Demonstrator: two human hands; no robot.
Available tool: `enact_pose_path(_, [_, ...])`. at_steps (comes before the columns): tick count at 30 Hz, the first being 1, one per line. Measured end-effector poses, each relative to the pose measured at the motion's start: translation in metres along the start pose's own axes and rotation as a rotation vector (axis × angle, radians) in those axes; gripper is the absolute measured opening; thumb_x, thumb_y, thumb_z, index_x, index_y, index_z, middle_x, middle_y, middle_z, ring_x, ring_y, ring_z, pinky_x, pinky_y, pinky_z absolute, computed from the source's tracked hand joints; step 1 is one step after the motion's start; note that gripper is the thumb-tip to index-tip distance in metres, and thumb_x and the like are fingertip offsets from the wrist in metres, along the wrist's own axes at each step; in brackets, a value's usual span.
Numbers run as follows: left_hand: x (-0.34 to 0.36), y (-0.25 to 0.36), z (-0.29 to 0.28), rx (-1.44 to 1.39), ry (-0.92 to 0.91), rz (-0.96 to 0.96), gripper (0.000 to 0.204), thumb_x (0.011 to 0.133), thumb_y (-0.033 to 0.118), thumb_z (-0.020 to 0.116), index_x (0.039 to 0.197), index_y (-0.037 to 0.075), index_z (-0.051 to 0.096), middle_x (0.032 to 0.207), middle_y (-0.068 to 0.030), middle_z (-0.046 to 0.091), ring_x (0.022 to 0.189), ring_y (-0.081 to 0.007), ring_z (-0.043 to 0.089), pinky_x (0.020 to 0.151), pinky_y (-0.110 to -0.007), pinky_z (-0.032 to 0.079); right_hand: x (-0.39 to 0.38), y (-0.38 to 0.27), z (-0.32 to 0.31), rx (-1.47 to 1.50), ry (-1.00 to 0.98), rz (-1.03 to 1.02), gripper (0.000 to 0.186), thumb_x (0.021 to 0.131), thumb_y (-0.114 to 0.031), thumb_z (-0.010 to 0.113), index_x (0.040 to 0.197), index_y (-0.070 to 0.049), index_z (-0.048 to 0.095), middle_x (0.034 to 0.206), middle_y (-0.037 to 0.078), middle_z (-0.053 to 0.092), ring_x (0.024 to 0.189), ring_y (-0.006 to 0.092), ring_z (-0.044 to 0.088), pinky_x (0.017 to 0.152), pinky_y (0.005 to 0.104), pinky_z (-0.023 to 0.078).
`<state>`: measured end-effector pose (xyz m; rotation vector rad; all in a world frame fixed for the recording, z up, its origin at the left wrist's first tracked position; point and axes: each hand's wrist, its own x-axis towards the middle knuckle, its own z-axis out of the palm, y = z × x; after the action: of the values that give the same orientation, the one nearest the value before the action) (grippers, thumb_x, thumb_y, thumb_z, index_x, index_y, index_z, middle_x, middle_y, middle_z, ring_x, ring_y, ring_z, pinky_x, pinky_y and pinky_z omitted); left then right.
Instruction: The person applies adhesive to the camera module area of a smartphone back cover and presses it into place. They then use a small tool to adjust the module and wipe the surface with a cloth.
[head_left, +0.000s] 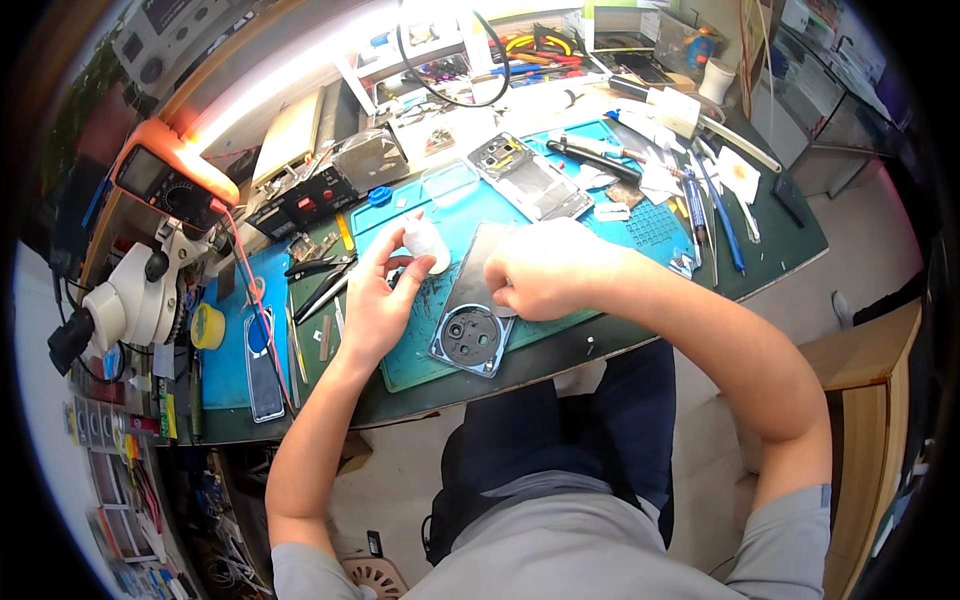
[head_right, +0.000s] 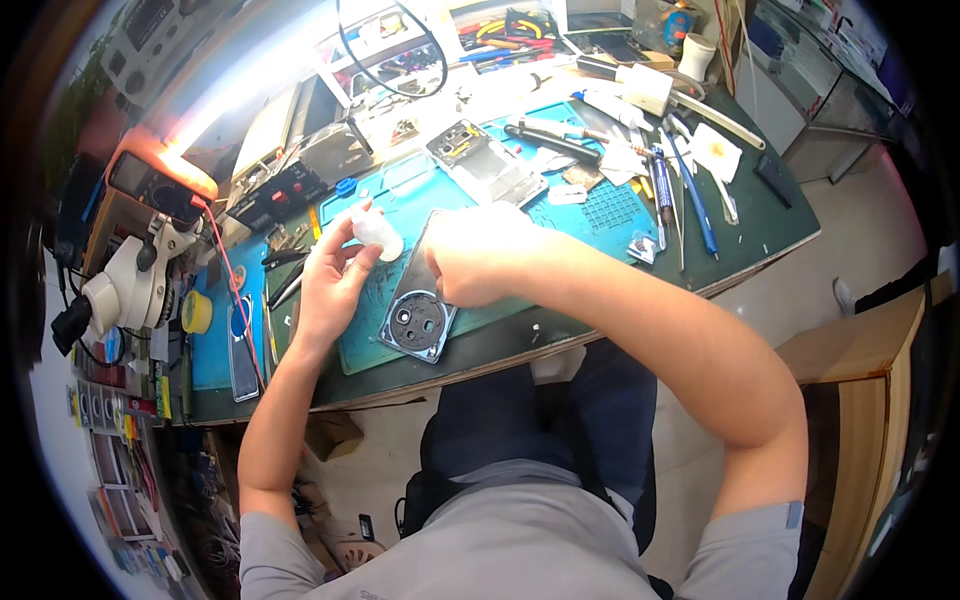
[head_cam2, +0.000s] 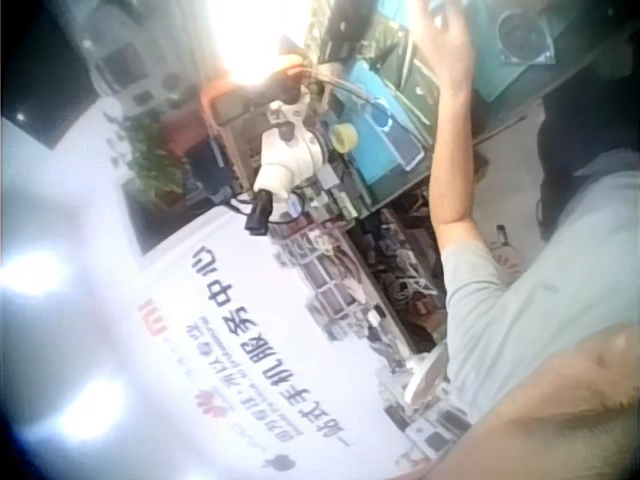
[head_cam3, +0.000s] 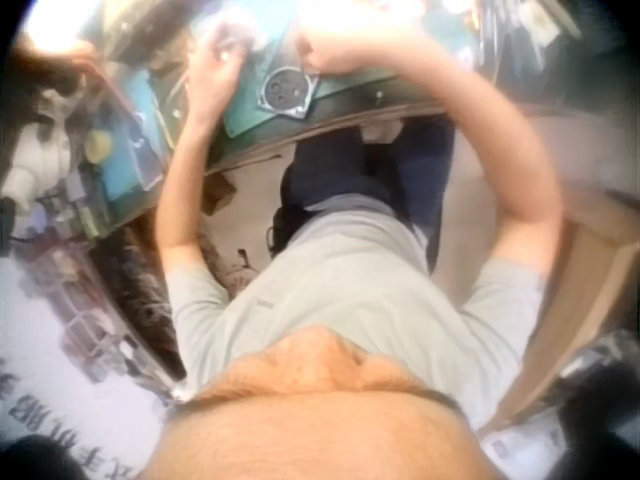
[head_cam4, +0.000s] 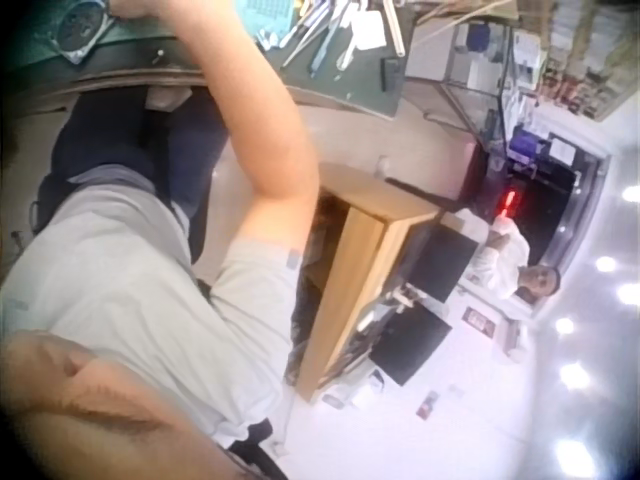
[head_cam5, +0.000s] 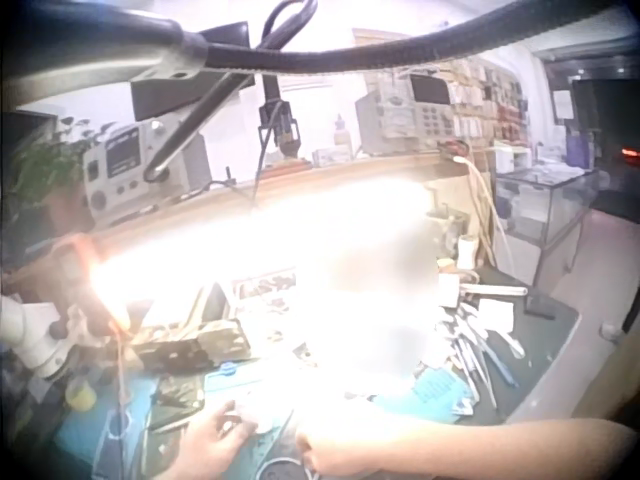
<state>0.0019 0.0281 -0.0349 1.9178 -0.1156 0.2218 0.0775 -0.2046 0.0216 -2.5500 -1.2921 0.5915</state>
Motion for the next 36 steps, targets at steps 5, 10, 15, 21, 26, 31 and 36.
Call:
enact_pose_path(5, [-0.035, 0.019, 0.004, 0.526, 0.256, 0.174, 0.091, 0.087, 0.023, 0.085, 0.158, -0.001, 0.033, 0.152, -0.0224, 0.046, 0.137, -0.0361, 0.048, 0.113, -0.046, 0.043, 0.002, 0.003, 0.003, -0.036, -0.009, 0.040, 0.027, 0.097, -0.031, 0.066, 0.099, -0.007, 0.076, 0.094, 0.015, 0.076, 0.095, 0.0354, 0.073, 0.083, 0.0465, 0.056])
enact_pose_path(10, [-0.098, 0.042, 0.041, 0.803, 0.051, 0.164, 0.110, 0.070, 0.046, 0.093, 0.152, -0.005, 0.041, 0.134, -0.0189, 0.057, 0.124, -0.0370, 0.052, 0.109, -0.049, 0.040, 0.000, 0.002, 0.009, -0.019, 0.047, 0.010, 0.029, 0.098, -0.032, 0.066, 0.097, -0.006, 0.075, 0.090, 0.016, 0.075, 0.092, 0.0366, 0.072, 0.081, 0.0474, 0.055])
enact_pose_path(15, [-0.100, 0.030, 0.058, 0.837, 0.202, 0.166, 0.101, 0.072, 0.049, 0.091, 0.147, -0.004, 0.049, 0.131, -0.0166, 0.060, 0.121, -0.0332, 0.056, 0.105, -0.048, 0.041, 0.001, 0.000, 0.015, -0.035, 0.100, -0.014, 0.030, 0.099, -0.031, 0.064, 0.089, -0.004, 0.075, 0.086, 0.016, 0.075, 0.087, 0.0368, 0.073, 0.078, 0.0489, 0.058])
enact_pose_path(21, [-0.101, 0.026, 0.060, 0.848, 0.223, 0.228, 0.097, 0.074, 0.046, 0.090, 0.146, -0.007, 0.050, 0.130, -0.0166, 0.062, 0.117, -0.0324, 0.059, 0.106, -0.049, 0.042, 0.004, 0.002, 0.010, 0.017, 0.066, -0.061, 0.028, 0.099, -0.029, 0.064, 0.090, -0.005, 0.075, 0.084, 0.017, 0.074, 0.087, 0.0381, 0.072, 0.079, 0.0494, 0.057])
enact_pose_path(26, [-0.102, 0.028, 0.060, 0.806, 0.202, 0.181, 0.101, 0.073, 0.043, 0.092, 0.149, -0.006, 0.046, 0.134, -0.0158, 0.065, 0.123, -0.0348, 0.056, 0.109, -0.050, 0.040, 0.010, 0.002, 0.010, 0.061, 0.018, -0.065, 0.027, 0.098, -0.027, 0.065, 0.091, -0.004, 0.075, 0.082, 0.019, 0.073, 0.087, 0.0391, 0.072, 0.080, 0.0496, 0.056])
enact_pose_path(31, [-0.101, 0.028, 0.058, 0.799, 0.190, 0.183, 0.103, 0.073, 0.045, 0.091, 0.149, -0.006, 0.045, 0.134, -0.0159, 0.064, 0.123, -0.0348, 0.056, 0.109, -0.050, 0.040, 0.010, -0.004, 0.004, 0.055, -0.026, -0.040, 0.026, 0.097, -0.026, 0.065, 0.090, -0.003, 0.076, 0.082, 0.020, 0.073, 0.087, 0.0401, 0.072, 0.080, 0.0503, 0.056])
enact_pose_path(36, [-0.102, 0.028, 0.057, 0.792, 0.176, 0.164, 0.104, 0.073, 0.048, 0.089, 0.149, -0.007, 0.045, 0.135, -0.0161, 0.064, 0.123, -0.0345, 0.056, 0.111, -0.051, 0.039, 0.010, -0.005, 0.005, 0.068, -0.035, -0.034, 0.026, 0.097, -0.024, 0.064, 0.090, -0.002, 0.076, 0.082, 0.020, 0.073, 0.087, 0.0407, 0.071, 0.080, 0.0504, 0.056])
